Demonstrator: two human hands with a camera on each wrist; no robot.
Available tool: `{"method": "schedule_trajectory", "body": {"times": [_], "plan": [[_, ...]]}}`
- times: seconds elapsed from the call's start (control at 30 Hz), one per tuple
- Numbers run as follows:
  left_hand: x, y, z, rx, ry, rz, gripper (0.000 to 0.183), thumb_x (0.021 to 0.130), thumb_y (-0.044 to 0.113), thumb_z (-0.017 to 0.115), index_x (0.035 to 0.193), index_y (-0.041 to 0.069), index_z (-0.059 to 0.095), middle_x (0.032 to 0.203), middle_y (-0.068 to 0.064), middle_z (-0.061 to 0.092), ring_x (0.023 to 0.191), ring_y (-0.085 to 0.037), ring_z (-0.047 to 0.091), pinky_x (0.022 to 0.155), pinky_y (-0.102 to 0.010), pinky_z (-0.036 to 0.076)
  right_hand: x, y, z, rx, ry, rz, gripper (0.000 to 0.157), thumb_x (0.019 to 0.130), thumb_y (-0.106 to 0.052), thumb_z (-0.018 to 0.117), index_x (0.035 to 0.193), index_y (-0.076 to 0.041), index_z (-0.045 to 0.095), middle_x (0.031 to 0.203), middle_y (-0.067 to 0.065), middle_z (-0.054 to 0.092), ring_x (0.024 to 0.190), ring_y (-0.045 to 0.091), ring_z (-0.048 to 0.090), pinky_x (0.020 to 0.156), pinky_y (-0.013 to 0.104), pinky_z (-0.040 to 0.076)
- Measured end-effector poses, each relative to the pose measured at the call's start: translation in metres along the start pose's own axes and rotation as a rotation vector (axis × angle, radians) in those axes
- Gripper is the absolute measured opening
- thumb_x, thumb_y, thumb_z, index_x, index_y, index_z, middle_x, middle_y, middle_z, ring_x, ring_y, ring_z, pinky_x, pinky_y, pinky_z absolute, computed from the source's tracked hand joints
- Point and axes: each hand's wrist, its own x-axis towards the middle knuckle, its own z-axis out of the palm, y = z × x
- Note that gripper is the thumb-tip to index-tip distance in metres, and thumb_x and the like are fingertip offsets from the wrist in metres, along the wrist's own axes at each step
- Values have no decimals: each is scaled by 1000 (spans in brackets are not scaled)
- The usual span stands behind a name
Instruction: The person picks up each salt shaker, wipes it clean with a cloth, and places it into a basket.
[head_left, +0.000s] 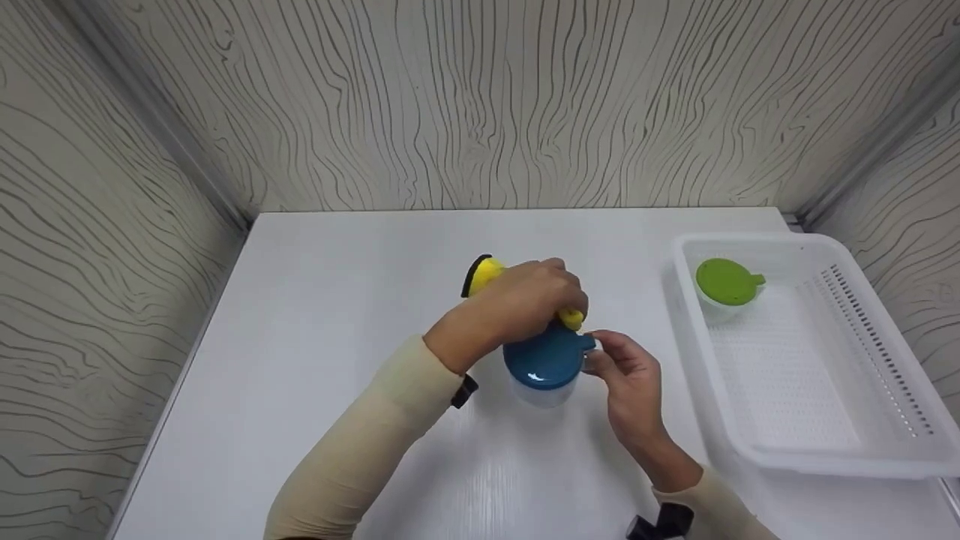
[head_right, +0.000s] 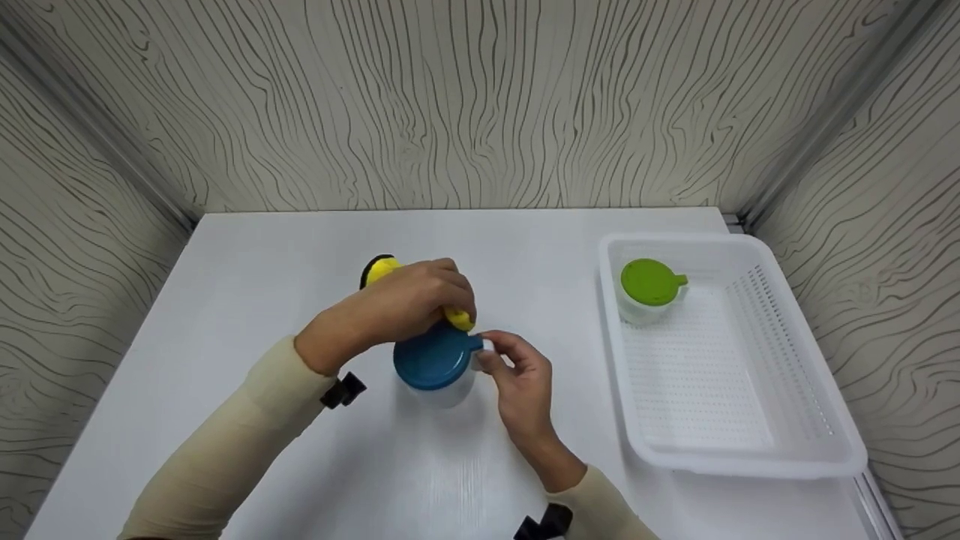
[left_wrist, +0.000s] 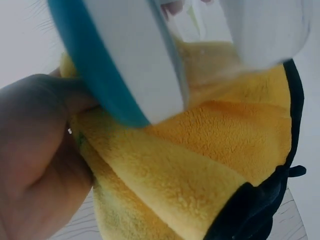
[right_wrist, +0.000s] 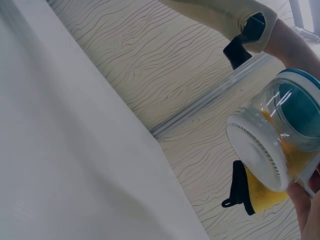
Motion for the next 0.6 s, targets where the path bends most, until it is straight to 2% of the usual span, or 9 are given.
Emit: {"method": "schedule_trajectory", "body": {"times": [0.23, 0.4, 0.6], "plan": [[-6, -15, 2, -59, -4, -115, 21, 95, 12, 72, 115, 15, 78, 110, 2, 75, 104, -14, 60, 97, -27, 52, 0, 0, -2, 5, 22, -1, 21, 100, 1, 61, 114, 15, 62, 98, 2, 72, 84, 14, 72, 81, 29, 60], [-13, -23, 2, -75, -1, -141, 22, 94, 14, 74, 116, 14, 77, 111, 1, 74, 104, -16, 61, 98, -27, 51, 1, 0, -5, 33, 29, -15, 21, 99, 1, 62, 114, 16, 61, 97, 2, 73, 83, 14, 72, 80, 29, 60], [-25, -25, 0, -99, -8, -166, 26, 94, 11, 73, 119, 12, 76, 113, 0, 74, 107, -18, 62, 99, -27, 51, 1, -1, -7, 40, 46, -8, 20, 99, 1, 62, 113, 15, 62, 97, 2, 73, 81, 13, 71, 80, 29, 60]]}}
